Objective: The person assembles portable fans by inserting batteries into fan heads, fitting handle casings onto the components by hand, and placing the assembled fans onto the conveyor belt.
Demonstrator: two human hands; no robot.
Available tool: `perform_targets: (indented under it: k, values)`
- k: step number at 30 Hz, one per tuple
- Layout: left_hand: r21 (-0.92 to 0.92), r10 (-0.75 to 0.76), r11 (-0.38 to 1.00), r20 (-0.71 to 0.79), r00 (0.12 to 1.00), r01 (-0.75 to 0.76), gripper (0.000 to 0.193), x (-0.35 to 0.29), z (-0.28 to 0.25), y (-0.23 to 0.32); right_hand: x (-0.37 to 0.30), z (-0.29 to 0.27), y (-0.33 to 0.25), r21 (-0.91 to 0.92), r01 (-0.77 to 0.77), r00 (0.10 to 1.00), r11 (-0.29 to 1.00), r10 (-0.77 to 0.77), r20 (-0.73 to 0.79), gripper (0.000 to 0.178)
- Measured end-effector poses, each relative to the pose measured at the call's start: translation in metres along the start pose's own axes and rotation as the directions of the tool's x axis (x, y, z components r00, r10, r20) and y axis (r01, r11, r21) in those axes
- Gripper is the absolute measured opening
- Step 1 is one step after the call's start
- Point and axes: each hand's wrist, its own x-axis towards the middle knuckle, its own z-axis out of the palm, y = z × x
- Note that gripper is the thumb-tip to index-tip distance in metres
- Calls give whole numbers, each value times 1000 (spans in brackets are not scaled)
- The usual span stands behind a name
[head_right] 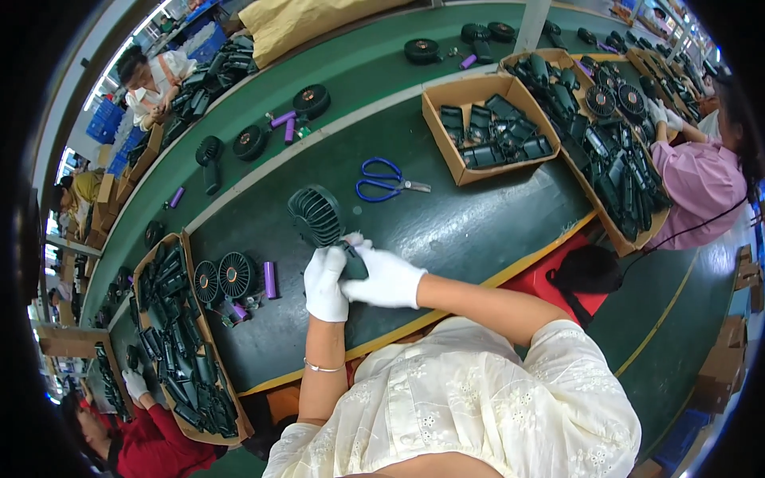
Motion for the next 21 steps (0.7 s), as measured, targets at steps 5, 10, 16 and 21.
perform_targets:
  k: [5,10,16,21]
  values:
    - [-151,-100,986,-156,983,76,47,3,-5,-1,-8,-29,-9,457,-253,966,853,196,170,39]
    - [-252,-180,958,-154,972,138,45,-2,-3,5,53,-94,-33,725,-193,969,661,246,34,42]
    - [-351,-202,926,-147,968,140,39,-4,-13,3,176,-188,-26,675,-181,863,715,445,-240,26]
    - [-367,-240,913,-129,962,178,37,-2,-11,5,238,-250,-5,178,-275,711,945,325,-624,29]
